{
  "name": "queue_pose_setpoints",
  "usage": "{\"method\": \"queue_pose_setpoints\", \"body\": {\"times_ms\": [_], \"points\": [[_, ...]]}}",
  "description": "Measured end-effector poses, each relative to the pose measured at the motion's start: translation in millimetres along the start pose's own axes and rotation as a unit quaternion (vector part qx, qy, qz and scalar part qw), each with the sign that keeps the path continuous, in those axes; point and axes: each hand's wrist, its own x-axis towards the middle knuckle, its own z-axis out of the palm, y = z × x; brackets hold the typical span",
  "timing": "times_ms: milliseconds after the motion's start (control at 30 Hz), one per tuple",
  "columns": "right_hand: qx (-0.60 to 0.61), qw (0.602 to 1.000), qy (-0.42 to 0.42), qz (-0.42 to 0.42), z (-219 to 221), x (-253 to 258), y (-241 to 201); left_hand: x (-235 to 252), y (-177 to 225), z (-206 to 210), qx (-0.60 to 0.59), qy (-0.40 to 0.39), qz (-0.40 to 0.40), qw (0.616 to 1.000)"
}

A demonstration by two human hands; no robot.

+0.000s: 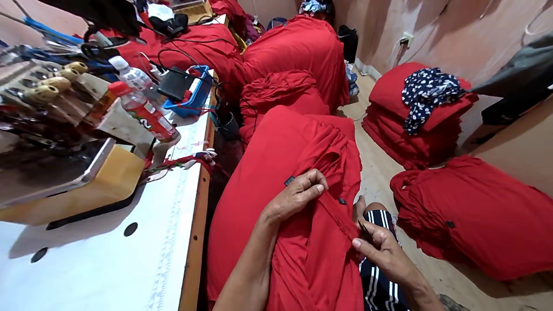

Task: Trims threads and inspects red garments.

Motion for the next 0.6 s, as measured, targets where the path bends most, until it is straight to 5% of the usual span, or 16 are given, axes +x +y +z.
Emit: {"method": "queue_pose_setpoints", "body": {"times_ms": [167,600], "points": [[0.014,1.0,0.0,0.002,1,-1,2,9,-24,-3,0.017,-0.058,0.106,0.993],[-0.011,0.998,0.038,0.05,0,-1,-3,4,-24,-6,0.155,-0.127,0.174,0.964]]}}
